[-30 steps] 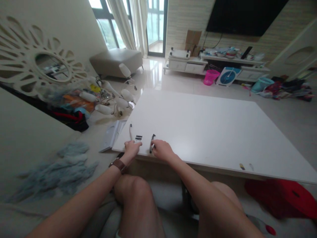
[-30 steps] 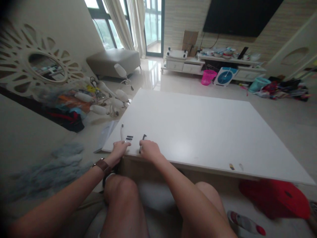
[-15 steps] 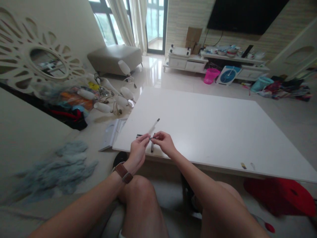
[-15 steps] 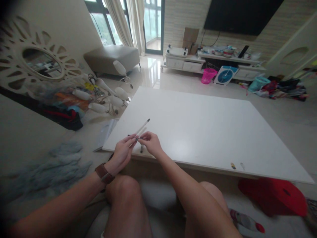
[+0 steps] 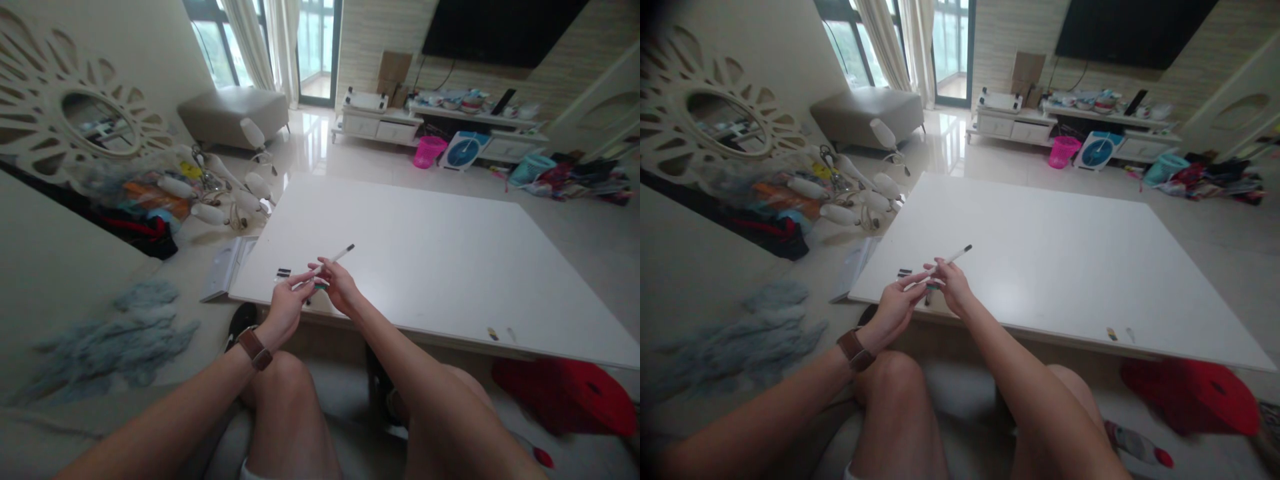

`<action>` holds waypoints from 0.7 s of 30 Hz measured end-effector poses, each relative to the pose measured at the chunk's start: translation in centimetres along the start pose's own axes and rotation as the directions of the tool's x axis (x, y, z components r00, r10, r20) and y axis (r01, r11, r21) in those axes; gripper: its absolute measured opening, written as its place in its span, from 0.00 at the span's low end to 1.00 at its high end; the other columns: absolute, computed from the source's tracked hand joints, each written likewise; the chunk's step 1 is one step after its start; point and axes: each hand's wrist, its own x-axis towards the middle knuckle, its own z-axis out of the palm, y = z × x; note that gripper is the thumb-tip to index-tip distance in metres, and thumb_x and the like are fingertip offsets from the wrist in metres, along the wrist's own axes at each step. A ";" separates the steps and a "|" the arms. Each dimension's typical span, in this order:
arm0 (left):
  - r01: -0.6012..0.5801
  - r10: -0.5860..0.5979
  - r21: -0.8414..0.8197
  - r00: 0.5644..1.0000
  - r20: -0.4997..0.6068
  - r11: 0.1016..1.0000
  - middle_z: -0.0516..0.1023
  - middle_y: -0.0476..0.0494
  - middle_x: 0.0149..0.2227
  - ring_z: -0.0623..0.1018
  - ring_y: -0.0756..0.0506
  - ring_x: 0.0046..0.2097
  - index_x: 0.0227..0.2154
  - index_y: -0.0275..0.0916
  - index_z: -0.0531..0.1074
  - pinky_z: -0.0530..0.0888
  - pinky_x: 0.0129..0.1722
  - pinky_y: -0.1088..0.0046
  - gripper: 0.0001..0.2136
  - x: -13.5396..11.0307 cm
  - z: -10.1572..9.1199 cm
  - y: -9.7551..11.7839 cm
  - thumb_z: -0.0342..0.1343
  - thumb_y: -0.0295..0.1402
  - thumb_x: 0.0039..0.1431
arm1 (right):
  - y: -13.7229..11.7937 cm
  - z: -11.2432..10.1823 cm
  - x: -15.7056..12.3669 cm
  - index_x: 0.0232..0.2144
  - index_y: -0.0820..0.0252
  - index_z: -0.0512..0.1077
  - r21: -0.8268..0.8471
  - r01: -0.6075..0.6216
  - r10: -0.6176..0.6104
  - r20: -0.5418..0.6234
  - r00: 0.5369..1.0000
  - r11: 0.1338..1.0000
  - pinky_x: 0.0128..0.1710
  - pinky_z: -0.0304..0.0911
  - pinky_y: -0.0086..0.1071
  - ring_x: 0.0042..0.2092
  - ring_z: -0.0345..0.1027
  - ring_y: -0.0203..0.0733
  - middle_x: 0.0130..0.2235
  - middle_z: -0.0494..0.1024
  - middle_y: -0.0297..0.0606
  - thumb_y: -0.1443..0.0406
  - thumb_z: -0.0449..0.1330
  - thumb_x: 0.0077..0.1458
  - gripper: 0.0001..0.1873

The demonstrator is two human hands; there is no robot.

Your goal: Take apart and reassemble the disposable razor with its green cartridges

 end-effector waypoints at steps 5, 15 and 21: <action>0.013 -0.015 0.085 1.000 0.022 0.996 0.84 0.37 0.37 0.82 0.43 0.41 0.39 0.33 0.79 0.74 0.46 0.65 0.20 -0.2 0.0 -0.5 0.72 0.32 0.41 | -1.8 -0.4 0.5 0.37 0.58 0.68 0.066 0.202 -0.192 -0.126 0.973 0.977 0.37 0.68 0.33 0.38 0.76 0.42 0.26 0.76 0.33 0.61 0.60 0.56 0.08; -0.164 0.156 -0.048 0.977 -0.145 0.985 0.81 0.43 0.37 0.81 0.44 0.45 0.30 0.35 0.71 0.73 0.55 0.59 0.16 0.9 -0.6 1.0 0.72 0.29 0.39 | -1.4 -0.7 -0.3 0.30 0.59 0.71 -0.362 0.214 -0.200 0.076 0.977 0.907 0.21 0.55 0.26 0.21 0.61 0.30 0.26 0.76 0.31 0.57 0.65 0.48 0.12; -0.200 0.200 0.017 0.967 -0.159 0.980 0.80 0.43 0.35 0.81 0.44 0.43 0.29 0.35 0.72 0.75 0.52 0.60 0.16 0.6 -0.6 1.9 0.72 0.30 0.38 | -0.9 0.7 -0.7 0.27 0.60 0.74 -0.364 0.305 -0.247 0.198 0.949 0.880 0.24 0.58 0.28 0.23 0.63 0.32 0.26 0.78 0.34 0.58 0.66 0.47 0.11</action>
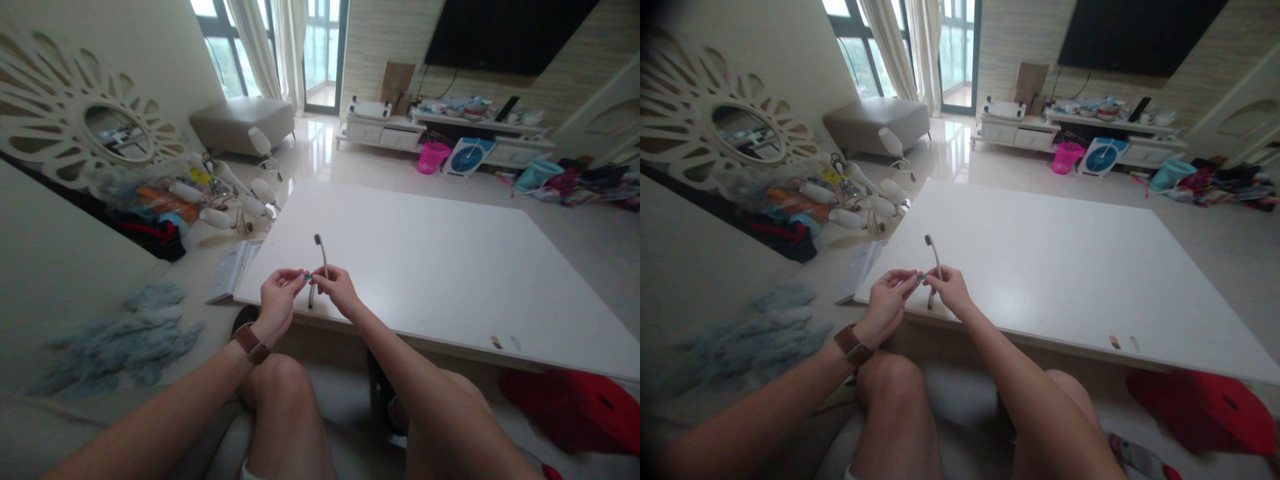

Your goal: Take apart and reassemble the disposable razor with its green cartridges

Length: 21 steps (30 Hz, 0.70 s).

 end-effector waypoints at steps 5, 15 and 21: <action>0.117 -0.131 0.175 0.989 0.072 0.978 0.82 0.40 0.33 0.81 0.46 0.38 0.30 0.34 0.74 0.76 0.49 0.63 0.16 0.3 -1.6 1.6 0.73 0.31 0.37 | 0.3 0.4 0.7 0.27 0.60 0.74 0.028 0.005 -0.006 0.028 1.000 1.000 0.24 0.60 0.29 0.22 0.63 0.32 0.25 0.77 0.33 0.58 0.66 0.47 0.11; 0.153 -0.311 0.498 0.917 0.250 0.853 0.83 0.37 0.31 0.82 0.43 0.32 0.31 0.34 0.81 0.78 0.38 0.65 0.11 1.0 -2.1 2.7 0.70 0.31 0.42 | 1.4 0.8 0.8 0.29 0.61 0.75 -0.076 -0.004 0.009 0.064 0.998 0.997 0.25 0.60 0.28 0.23 0.64 0.32 0.24 0.75 0.31 0.56 0.64 0.51 0.13; 0.177 -0.281 0.430 0.941 0.190 0.885 0.83 0.37 0.30 0.82 0.42 0.32 0.31 0.33 0.81 0.79 0.40 0.63 0.12 1.9 -1.7 4.5 0.71 0.28 0.40 | 0.6 0.0 1.0 0.34 0.60 0.77 -0.128 0.038 -0.051 -0.100 0.994 0.991 0.25 0.52 0.29 0.22 0.54 0.34 0.19 0.62 0.28 0.46 0.51 0.62 0.26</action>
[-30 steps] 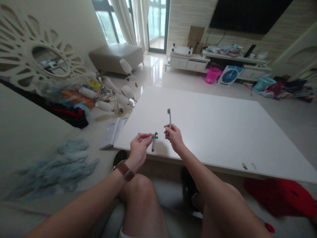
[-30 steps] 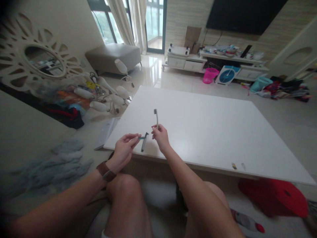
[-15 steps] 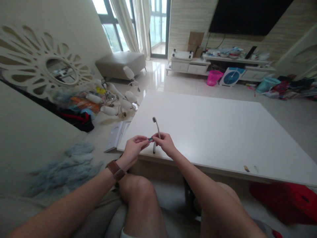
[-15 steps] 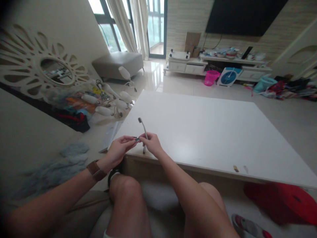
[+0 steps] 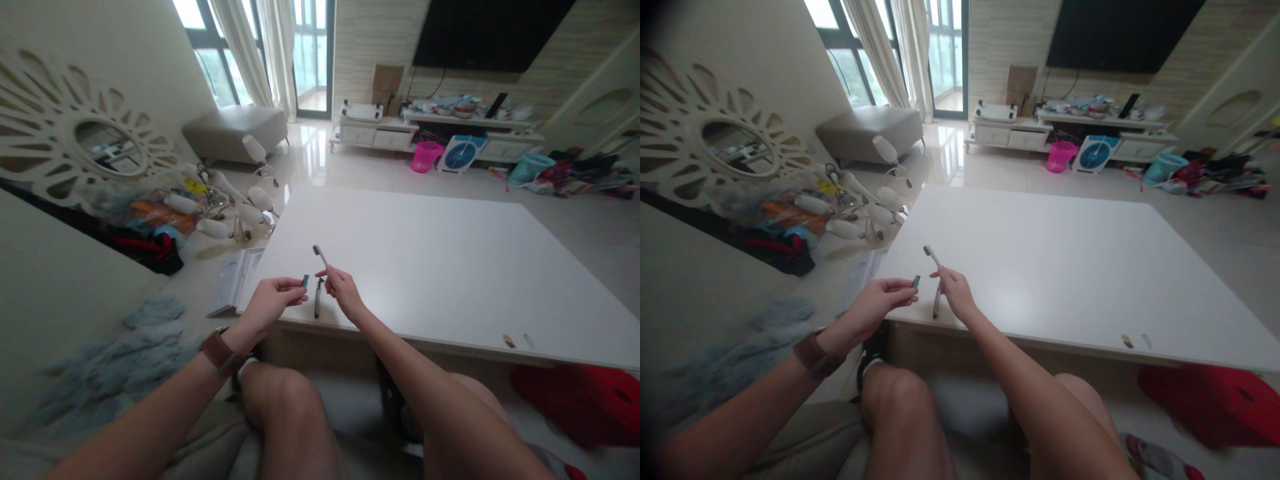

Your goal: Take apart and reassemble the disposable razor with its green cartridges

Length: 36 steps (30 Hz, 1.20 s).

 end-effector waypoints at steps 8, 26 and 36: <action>-0.072 0.074 0.043 0.995 -0.066 0.997 0.83 0.36 0.29 0.82 0.44 0.32 0.30 0.30 0.80 0.78 0.37 0.67 0.13 0.0 -0.9 0.9 0.70 0.30 0.40 | -0.9 -1.1 -1.7 0.22 0.59 0.70 -0.561 0.210 -0.172 0.121 0.978 0.801 0.28 0.46 0.29 0.25 0.55 0.34 0.21 0.62 0.28 0.50 0.53 0.63 0.25; -0.062 0.067 0.071 0.996 -0.065 0.996 0.83 0.39 0.28 0.81 0.46 0.31 0.31 0.30 0.79 0.77 0.37 0.70 0.13 -0.1 -1.0 0.8 0.68 0.31 0.42 | -1.4 -1.9 -1.9 0.22 0.58 0.66 -0.777 0.205 -0.160 0.135 0.978 0.596 0.27 0.42 0.30 0.25 0.57 0.34 0.21 0.68 0.31 0.50 0.50 0.66 0.25; -0.063 0.069 0.075 0.994 -0.087 0.995 0.82 0.40 0.27 0.81 0.47 0.30 0.32 0.30 0.78 0.76 0.35 0.71 0.12 0.1 -0.9 0.5 0.68 0.29 0.42 | -1.8 -2.5 -1.9 0.24 0.58 0.69 -0.822 0.209 -0.141 0.158 0.977 0.530 0.27 0.41 0.31 0.26 0.58 0.35 0.23 0.71 0.33 0.49 0.49 0.66 0.26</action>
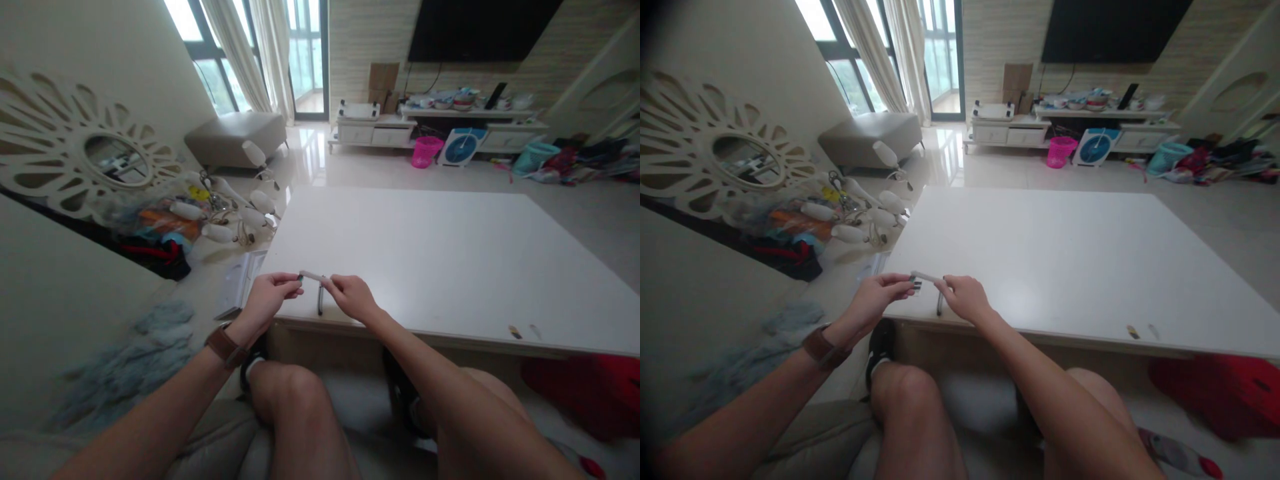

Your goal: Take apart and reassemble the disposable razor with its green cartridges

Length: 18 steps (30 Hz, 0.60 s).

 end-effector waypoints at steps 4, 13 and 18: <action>0.015 -0.015 -0.012 1.000 -0.024 1.000 0.82 0.40 0.26 0.81 0.47 0.29 0.32 0.30 0.78 0.77 0.34 0.71 0.12 -0.1 0.0 0.2 0.68 0.29 0.42 | -0.1 -0.3 0.0 0.24 0.58 0.70 -0.055 -0.048 0.044 -0.063 0.997 0.997 0.28 0.42 0.31 0.25 0.59 0.35 0.23 0.73 0.34 0.49 0.47 0.67 0.27; 0.013 -0.012 0.031 0.999 -0.040 0.999 0.82 0.41 0.26 0.81 0.47 0.29 0.32 0.30 0.78 0.77 0.34 0.71 0.11 -0.2 0.1 0.2 0.67 0.28 0.43 | 0.0 -1.0 0.0 0.27 0.57 0.73 -0.174 -0.052 0.045 -0.048 0.998 0.983 0.28 0.43 0.32 0.29 0.66 0.37 0.28 0.78 0.37 0.49 0.46 0.68 0.27; 0.008 -0.007 0.032 1.000 -0.031 0.999 0.83 0.39 0.28 0.81 0.46 0.31 0.32 0.30 0.78 0.76 0.35 0.72 0.12 -0.3 0.3 0.2 0.67 0.29 0.42 | 0.0 -1.3 0.0 0.28 0.56 0.74 -0.188 0.017 -0.008 0.049 0.999 0.982 0.29 0.42 0.32 0.30 0.67 0.38 0.29 0.79 0.37 0.49 0.47 0.68 0.26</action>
